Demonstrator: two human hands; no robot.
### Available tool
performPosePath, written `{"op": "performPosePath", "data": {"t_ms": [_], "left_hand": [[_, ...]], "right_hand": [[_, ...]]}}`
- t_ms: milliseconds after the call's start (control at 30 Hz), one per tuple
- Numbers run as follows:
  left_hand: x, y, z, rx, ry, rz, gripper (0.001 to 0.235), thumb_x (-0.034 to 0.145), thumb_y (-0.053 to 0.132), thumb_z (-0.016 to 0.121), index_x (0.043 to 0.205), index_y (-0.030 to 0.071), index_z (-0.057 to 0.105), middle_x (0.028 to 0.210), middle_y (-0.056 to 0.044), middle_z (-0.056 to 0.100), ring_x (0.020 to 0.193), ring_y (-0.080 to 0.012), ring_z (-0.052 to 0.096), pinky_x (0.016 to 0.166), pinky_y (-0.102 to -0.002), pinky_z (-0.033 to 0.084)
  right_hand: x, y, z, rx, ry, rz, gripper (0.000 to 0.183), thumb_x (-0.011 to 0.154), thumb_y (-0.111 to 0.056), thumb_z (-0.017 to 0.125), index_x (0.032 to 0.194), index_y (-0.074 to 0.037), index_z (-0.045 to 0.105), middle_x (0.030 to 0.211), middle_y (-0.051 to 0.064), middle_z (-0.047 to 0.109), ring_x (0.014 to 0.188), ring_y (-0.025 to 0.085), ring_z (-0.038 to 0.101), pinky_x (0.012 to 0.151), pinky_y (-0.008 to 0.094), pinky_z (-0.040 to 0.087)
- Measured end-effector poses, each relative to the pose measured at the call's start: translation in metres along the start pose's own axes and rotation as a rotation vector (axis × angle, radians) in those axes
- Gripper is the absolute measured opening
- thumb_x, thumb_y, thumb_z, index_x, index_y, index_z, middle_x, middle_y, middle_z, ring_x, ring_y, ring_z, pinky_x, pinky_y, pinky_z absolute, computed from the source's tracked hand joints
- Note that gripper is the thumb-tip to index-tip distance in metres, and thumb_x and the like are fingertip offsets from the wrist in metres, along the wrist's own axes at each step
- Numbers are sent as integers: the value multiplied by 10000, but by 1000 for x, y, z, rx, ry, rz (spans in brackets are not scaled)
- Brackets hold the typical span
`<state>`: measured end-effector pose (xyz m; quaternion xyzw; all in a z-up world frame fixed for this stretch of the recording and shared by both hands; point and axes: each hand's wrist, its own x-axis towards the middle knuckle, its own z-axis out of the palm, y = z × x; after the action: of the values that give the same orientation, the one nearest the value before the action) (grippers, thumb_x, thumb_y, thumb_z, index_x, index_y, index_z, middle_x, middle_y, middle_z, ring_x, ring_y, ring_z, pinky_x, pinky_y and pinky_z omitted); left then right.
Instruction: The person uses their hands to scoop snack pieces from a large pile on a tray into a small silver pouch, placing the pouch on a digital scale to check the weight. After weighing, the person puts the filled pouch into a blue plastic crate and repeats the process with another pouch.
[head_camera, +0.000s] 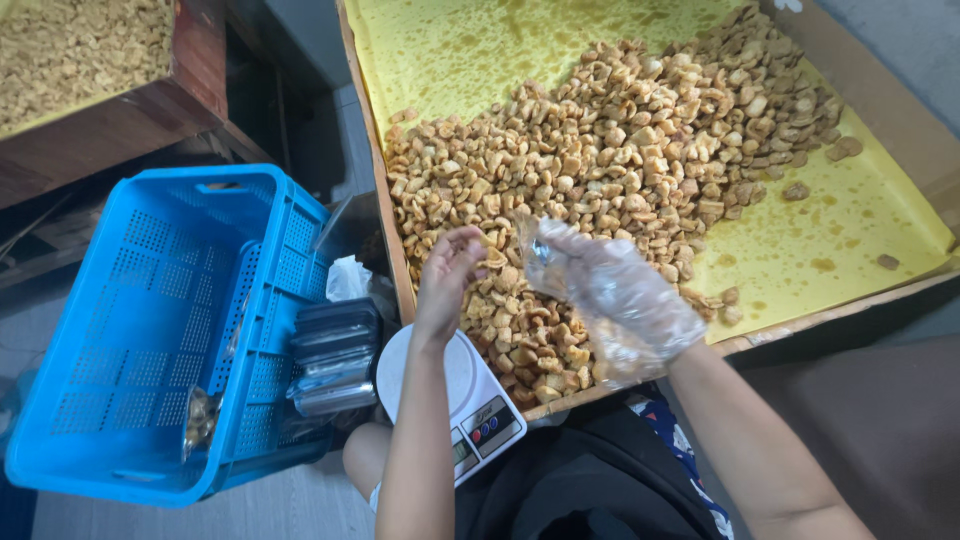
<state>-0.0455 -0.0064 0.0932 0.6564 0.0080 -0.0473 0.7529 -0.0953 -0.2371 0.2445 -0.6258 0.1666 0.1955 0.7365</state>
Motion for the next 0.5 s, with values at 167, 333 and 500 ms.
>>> {"op": "performPosePath", "data": {"t_ms": [167,333,500], "left_hand": [[-38,65,47,1118,-65,534,182,901,215,740,1027,142,849,1447,-216,505,1204,-418,602,993,-519,506],[-12,76,68,1045,-43,290,324,896,6,529,1133,59,743,1538,-179,470,1114,-372,688,965,-438,546],[14,61,42,960,-136,392,448,843,-52,496,1240,13,692,1461,-194,574,1211,-358,650,1063,-419,499]], "right_hand": [[39,30,8,-318,-115,-97,274,1061,-215,615,1196,-29,764,753,56,637,607,120,537,523,337,425],[51,33,2,27,-407,-342,429,958,-210,642,1378,-128,616,1152,51,684,1005,138,638,939,315,538],[75,1,-52,62,-220,2,644,893,-481,583,1467,-191,575,1424,106,615,1388,284,474,1172,525,253]]}}
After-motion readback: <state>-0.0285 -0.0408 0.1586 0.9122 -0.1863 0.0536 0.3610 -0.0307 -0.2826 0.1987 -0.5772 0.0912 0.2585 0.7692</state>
